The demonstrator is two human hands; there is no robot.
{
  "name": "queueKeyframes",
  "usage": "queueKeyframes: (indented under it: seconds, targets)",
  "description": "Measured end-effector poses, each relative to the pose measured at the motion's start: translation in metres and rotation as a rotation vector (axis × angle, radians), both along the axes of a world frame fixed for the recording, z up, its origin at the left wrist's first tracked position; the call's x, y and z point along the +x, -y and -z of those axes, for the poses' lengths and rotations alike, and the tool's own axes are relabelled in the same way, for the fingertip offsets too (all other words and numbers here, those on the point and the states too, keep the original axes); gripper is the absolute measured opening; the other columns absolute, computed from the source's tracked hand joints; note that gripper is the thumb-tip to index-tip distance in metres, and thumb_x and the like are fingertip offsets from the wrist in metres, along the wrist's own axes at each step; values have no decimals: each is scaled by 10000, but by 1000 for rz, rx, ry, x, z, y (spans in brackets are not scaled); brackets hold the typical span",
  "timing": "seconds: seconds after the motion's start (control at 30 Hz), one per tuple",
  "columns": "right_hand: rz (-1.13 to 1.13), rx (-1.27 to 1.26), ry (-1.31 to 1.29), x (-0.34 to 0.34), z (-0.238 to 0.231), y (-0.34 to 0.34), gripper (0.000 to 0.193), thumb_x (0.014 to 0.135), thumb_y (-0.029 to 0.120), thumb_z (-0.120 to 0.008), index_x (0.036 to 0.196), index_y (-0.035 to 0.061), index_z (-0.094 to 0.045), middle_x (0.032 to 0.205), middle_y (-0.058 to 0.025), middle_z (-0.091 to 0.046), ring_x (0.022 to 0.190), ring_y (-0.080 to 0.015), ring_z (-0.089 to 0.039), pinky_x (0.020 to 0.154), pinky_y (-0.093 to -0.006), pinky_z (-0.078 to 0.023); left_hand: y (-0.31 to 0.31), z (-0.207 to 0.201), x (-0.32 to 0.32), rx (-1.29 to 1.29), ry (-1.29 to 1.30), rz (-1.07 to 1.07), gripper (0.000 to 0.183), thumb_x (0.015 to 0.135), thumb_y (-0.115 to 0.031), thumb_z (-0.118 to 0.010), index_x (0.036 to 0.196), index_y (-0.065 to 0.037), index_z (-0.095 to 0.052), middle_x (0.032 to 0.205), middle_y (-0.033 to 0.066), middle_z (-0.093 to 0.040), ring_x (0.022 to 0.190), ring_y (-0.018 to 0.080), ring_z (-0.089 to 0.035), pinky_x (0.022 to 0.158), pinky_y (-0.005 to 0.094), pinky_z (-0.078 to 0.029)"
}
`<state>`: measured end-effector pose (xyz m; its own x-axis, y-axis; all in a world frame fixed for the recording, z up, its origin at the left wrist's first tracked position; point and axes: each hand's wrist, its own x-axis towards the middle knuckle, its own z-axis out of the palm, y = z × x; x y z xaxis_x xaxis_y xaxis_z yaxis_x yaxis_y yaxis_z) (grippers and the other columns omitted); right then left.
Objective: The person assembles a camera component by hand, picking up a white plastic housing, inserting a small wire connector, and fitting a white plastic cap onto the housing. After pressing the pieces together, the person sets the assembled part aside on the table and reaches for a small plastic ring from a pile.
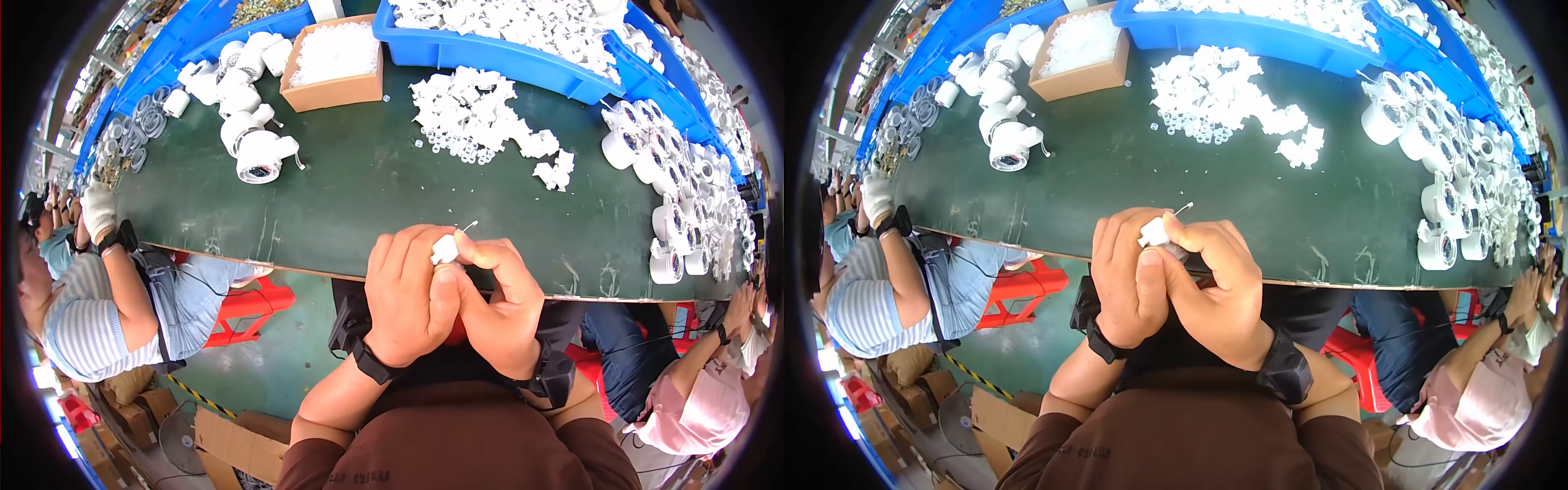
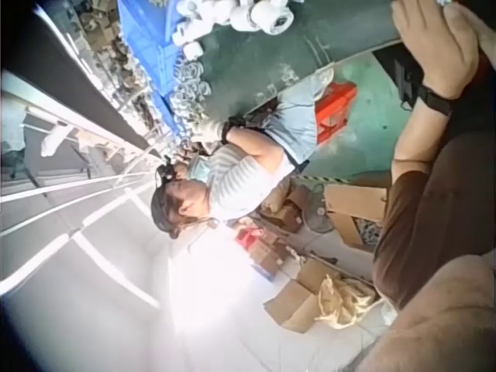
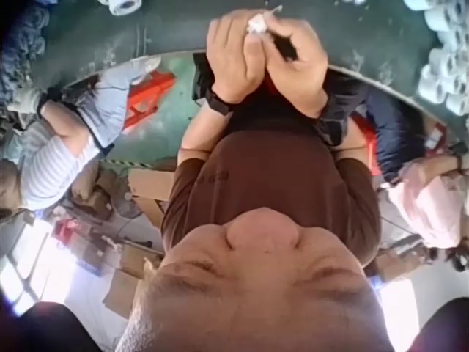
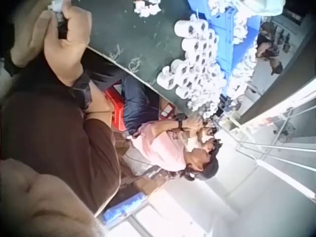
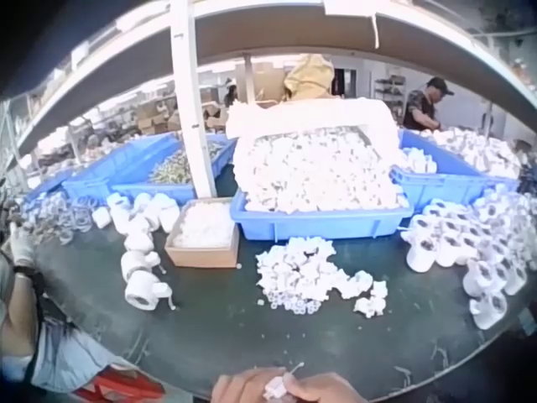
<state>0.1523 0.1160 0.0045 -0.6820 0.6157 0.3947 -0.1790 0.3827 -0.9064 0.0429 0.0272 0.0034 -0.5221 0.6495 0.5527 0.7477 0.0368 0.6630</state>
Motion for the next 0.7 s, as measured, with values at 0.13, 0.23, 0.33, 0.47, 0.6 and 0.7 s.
queueKeyframes:
  seconds: [0.13,0.23,0.33,0.47,0.6,0.7]
  targets:
    - [-114,-95,32,3,-3,-7,332,917,-90,-694,1243,-36,-665,1130,-100,-660,1047,-157,-631,920,-287,-501,2,-3,-6,30,-7,26,283,916,-199,-601,1119,-9,-650,1065,132,-670,888,321,-586,799,408,-465]
    - [-237,-64,75,2,-15,-18,271,956,-46,-674,1227,-29,-678,1095,-93,-686,1012,-143,-646,880,-270,-512,10,-4,-15,-18,-95,26,259,861,-85,-666,1107,-7,-644,1057,127,-670,869,326,-589,789,409,-470]
    - [-241,-226,316,4,-25,-49,177,986,-1,-654,1154,-37,-695,1024,-86,-707,947,-141,-667,834,-272,-528,16,-6,-22,-61,-104,38,246,871,-88,-665,1104,-13,-647,1053,127,-670,853,327,-590,765,405,-475]
    - [65,549,314,-25,-10,-111,67,933,33,-705,996,13,-694,911,-83,-687,782,-180,-646,710,-308,-522,10,-15,-20,-117,-91,38,224,887,-75,-658,1104,-20,-664,1036,145,-679,833,340,-586,761,407,-486]
    - [50,666,280,-50,1,-127,69,886,37,-726,945,37,-690,882,-88,-633,831,-280,-615,723,-370,-503,5,-16,-17,-137,-104,13,252,878,-81,-677,1125,-32,-672,1022,139,-675,841,340,-592,766,405,-493]
    - [68,810,296,-61,14,-128,81,863,50,-727,907,50,-659,909,-85,-608,924,-315,-593,799,-407,-493,4,-17,-15,-140,-100,1,228,868,-68,-688,1092,-33,-667,1016,137,-674,851,343,-600,771,409,-497]
